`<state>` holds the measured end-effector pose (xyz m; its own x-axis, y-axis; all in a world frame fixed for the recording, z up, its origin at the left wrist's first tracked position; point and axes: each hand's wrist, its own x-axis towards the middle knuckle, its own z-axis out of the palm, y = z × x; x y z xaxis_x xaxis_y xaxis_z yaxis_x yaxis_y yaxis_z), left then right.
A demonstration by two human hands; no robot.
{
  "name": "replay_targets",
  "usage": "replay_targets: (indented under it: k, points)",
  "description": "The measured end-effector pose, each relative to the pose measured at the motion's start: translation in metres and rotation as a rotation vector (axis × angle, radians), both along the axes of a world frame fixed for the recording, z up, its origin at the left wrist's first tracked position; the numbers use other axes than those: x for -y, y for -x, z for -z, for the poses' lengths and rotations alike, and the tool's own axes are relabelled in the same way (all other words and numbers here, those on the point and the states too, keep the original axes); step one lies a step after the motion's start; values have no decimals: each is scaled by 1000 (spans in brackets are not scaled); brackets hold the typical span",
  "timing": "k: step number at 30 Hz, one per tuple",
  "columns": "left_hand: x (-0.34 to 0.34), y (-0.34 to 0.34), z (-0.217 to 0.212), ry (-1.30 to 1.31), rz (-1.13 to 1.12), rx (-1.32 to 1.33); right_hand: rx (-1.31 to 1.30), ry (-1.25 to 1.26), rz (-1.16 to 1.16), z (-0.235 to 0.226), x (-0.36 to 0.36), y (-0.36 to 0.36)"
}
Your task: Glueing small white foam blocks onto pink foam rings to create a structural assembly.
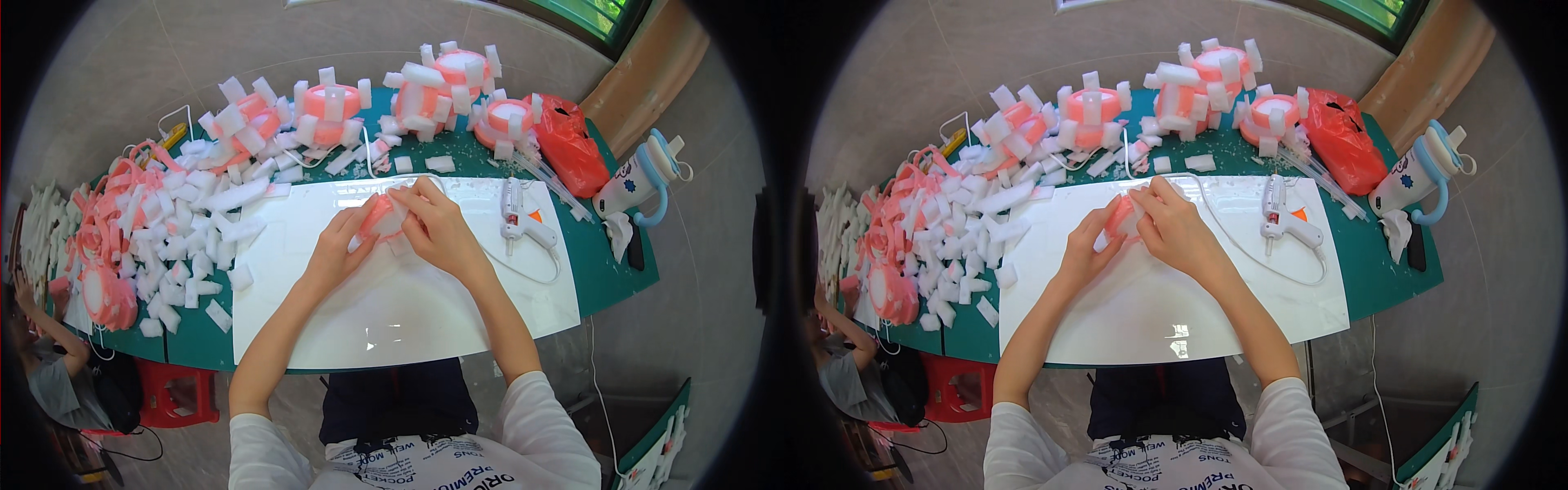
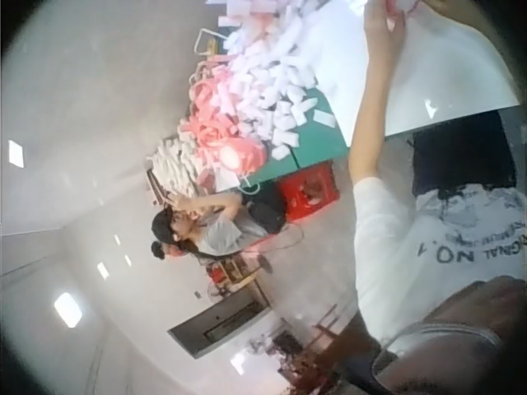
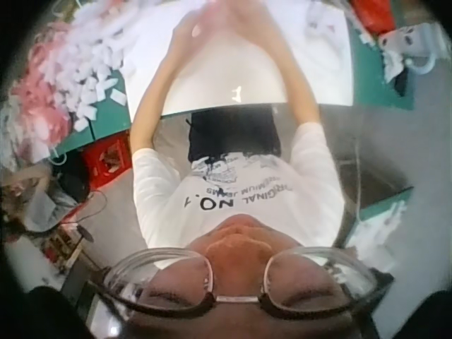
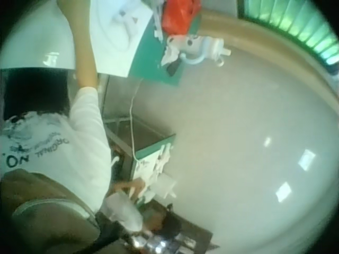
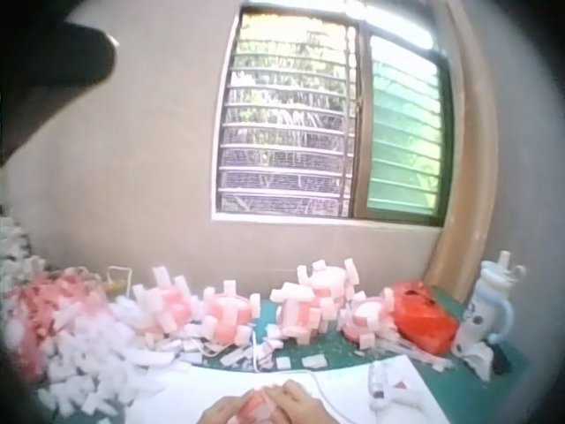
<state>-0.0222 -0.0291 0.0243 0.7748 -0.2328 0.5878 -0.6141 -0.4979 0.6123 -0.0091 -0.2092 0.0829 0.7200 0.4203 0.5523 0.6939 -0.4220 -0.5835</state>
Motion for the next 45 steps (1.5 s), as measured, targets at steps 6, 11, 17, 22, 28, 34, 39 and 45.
replay_targets:
  k: [6,11,17,22,28,34,39,45]
  points:
    - [-1,3,0,-10,6,-4,21,1,8,1,1,5]
    - [-1,2,-1,-2,17,21,62,11,49,2,-4,8]
    - [-1,3,-2,-10,27,-1,100,2,111,7,-6,7]
    - [0,3,-3,-7,29,1,130,1,155,10,-9,6]
    - [-5,2,2,-15,26,8,169,-10,132,12,-10,2]
    - [0,-2,11,-1,25,40,184,45,138,12,-5,8]
    - [-6,-2,13,72,77,47,186,40,190,10,-14,10]
    - [-6,-4,14,84,80,49,203,28,170,16,-14,6]
